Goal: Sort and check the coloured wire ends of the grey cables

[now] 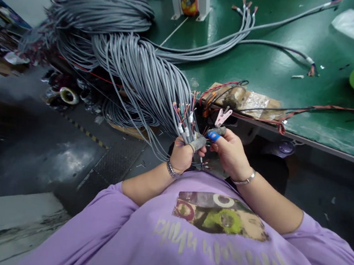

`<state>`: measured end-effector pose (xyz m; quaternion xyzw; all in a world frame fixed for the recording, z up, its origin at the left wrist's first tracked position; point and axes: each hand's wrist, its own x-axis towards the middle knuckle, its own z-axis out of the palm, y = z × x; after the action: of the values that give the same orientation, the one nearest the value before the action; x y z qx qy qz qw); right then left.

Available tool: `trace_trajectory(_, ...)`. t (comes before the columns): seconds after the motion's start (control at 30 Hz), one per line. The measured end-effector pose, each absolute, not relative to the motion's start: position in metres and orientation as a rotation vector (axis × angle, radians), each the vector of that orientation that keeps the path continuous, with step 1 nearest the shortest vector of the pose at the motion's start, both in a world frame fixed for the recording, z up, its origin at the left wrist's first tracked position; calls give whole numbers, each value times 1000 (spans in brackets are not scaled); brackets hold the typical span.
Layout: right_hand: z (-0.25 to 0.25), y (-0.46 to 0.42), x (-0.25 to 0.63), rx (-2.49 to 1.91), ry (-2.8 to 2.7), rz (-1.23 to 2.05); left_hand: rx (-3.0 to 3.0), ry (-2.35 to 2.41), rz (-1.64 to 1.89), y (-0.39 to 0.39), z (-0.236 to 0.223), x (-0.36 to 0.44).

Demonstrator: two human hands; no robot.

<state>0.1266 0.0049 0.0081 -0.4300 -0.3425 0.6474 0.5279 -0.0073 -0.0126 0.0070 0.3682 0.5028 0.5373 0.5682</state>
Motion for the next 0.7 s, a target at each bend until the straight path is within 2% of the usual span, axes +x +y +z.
trace_trajectory(0.2,6,3,125,-996,-788,1512,849,1164,1273,-13,8,-7)
trace_trajectory(0.47,2,0,127,-968,-609,1661,771,1152,1224,-9,11,-10)
trace_trajectory(0.7,-12,22,145,-987,-564,1676,802,1077,1004,-1,29,-19)
